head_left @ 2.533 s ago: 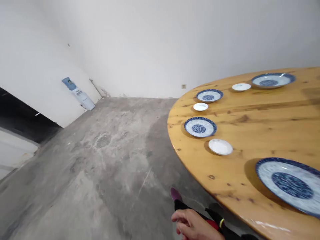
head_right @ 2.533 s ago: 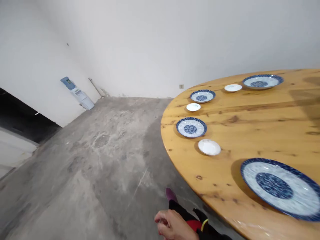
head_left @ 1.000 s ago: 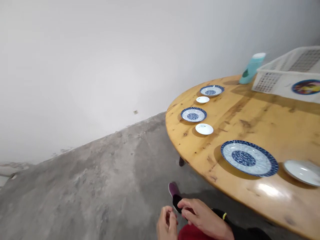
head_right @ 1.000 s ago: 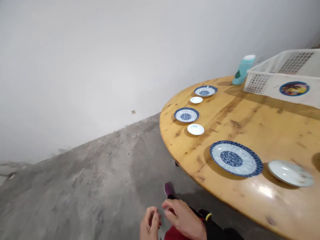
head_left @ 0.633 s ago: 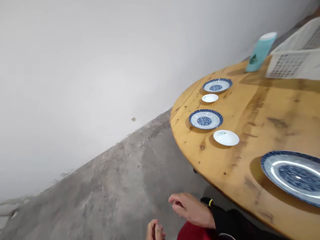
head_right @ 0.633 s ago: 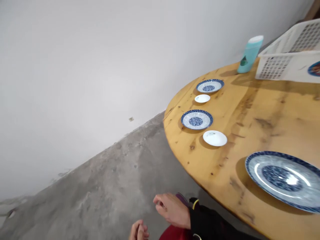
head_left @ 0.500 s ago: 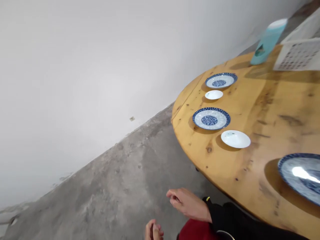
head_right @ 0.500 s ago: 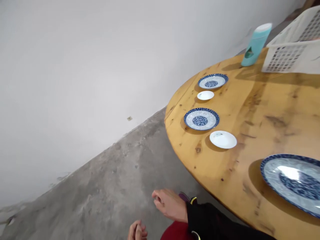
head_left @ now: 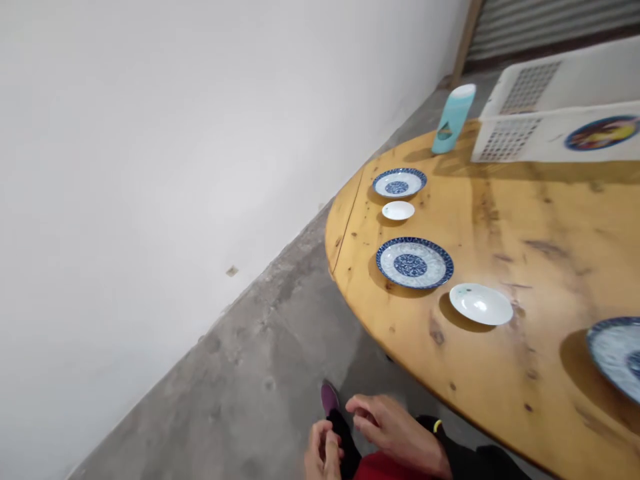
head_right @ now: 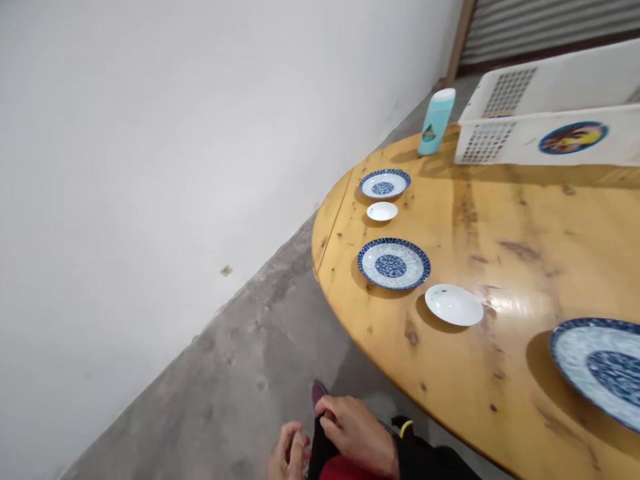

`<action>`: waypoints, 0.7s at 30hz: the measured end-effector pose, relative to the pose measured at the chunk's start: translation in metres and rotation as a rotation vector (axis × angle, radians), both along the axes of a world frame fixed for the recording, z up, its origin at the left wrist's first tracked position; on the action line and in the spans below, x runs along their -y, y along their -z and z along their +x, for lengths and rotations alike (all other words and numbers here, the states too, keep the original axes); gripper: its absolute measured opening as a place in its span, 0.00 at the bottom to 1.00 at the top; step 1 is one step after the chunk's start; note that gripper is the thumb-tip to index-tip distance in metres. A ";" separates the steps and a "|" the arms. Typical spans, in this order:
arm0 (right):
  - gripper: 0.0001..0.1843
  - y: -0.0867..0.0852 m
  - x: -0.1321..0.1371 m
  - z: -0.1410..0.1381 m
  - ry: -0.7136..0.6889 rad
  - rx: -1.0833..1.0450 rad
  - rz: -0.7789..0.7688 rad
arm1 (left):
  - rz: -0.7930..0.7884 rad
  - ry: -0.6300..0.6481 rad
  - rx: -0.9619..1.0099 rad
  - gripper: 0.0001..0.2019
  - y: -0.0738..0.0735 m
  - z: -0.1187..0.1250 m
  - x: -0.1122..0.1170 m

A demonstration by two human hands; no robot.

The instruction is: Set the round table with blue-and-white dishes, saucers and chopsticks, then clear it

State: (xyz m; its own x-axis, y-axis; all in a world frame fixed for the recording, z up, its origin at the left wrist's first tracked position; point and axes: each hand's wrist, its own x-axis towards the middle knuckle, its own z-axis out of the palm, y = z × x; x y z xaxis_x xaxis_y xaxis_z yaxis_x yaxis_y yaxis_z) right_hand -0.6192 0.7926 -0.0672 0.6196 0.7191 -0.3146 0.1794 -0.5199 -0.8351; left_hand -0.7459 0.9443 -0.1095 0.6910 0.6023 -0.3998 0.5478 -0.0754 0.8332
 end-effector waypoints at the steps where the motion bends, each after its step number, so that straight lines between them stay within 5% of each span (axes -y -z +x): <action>1: 0.19 -0.001 -0.012 0.009 0.043 -0.001 0.011 | -0.005 0.037 0.016 0.31 -0.001 0.012 -0.018; 7: 0.20 -0.011 -0.085 0.055 0.250 -0.013 0.064 | 0.027 0.163 0.045 0.31 -0.013 0.081 -0.126; 11: 0.23 -0.009 -0.115 0.070 0.355 -0.024 0.039 | 0.045 0.275 0.013 0.30 -0.021 0.137 -0.174; 15: 0.23 0.000 -0.123 0.084 0.481 -0.046 -0.026 | 0.067 0.518 0.002 0.24 -0.026 0.204 -0.185; 21: 0.26 0.012 -0.118 0.135 0.641 -0.078 -0.027 | 0.042 0.749 0.017 0.18 -0.033 0.295 -0.160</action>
State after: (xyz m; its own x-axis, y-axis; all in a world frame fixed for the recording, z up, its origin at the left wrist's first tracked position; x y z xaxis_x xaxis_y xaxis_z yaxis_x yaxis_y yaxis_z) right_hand -0.4843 0.9106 -0.0795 0.8979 0.2055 -0.3893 -0.2346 -0.5249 -0.8182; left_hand -0.4506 1.1041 -0.0766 0.9281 -0.0169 -0.3719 0.3241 -0.4551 0.8294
